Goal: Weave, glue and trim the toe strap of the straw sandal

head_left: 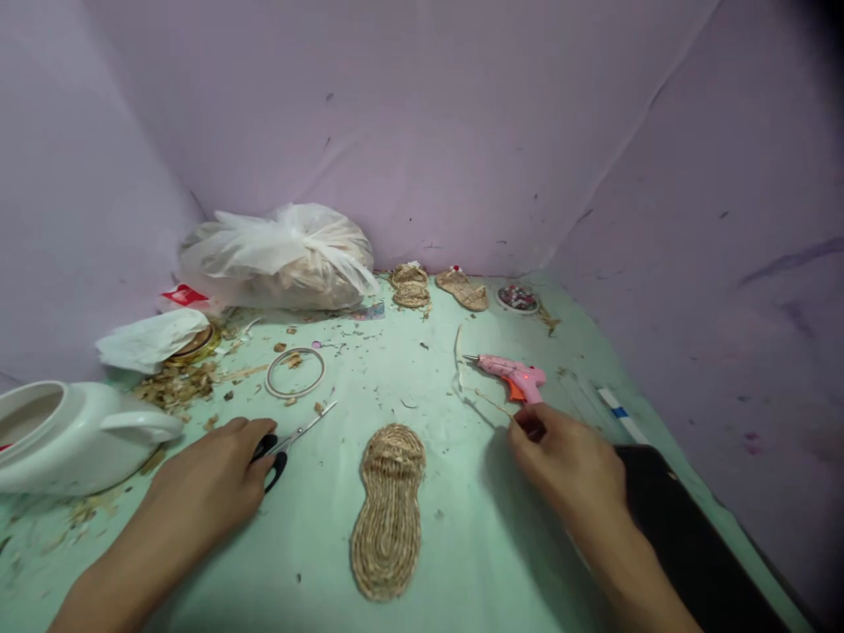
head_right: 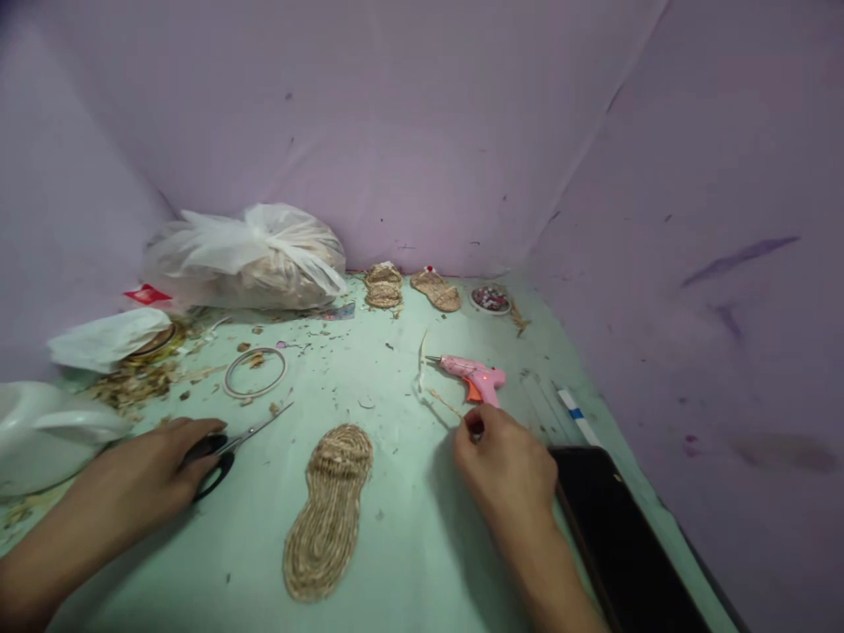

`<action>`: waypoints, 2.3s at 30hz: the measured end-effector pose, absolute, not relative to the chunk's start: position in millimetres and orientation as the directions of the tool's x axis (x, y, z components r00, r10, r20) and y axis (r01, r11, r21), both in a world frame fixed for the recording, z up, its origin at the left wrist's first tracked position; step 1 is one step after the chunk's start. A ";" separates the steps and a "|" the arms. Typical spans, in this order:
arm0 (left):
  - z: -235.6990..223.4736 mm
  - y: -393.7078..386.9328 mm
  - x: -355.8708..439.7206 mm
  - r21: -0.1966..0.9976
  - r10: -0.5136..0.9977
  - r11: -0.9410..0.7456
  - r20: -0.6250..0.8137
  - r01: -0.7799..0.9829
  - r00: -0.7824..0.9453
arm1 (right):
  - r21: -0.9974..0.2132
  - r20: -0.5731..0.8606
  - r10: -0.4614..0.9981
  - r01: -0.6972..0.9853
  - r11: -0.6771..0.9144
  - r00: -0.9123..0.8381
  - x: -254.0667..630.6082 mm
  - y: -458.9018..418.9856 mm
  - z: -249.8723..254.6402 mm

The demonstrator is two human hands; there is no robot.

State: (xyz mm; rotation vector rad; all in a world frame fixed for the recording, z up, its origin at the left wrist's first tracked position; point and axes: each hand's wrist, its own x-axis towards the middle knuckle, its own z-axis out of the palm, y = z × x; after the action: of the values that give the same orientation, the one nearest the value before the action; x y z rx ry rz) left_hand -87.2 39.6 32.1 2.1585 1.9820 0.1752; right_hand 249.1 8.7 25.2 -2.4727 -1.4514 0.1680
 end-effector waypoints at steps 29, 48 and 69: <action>34.3 -0.5 -1.9 0.928 0.919 0.369 -0.358 -0.044 0.163 | -0.879 -0.203 0.978 -0.447 -0.165 0.038 169.8 -25.4 10.9; 42.1 22.2 -27.1 0.849 0.939 0.296 -0.343 -0.437 -0.031 | -0.970 -0.184 0.953 -0.201 -0.137 0.240 177.8 -22.0 10.7; 34.6 24.0 -29.5 0.832 0.936 0.313 -0.351 -0.458 0.002 | -0.943 -0.205 0.953 -0.305 -0.131 0.224 184.6 -22.0 4.2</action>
State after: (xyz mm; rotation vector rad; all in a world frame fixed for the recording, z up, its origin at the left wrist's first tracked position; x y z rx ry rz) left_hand -29.5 24.0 34.6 0.5762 1.0618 1.1946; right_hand 184.6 -22.0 4.2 -1.2215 -0.7239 1.2625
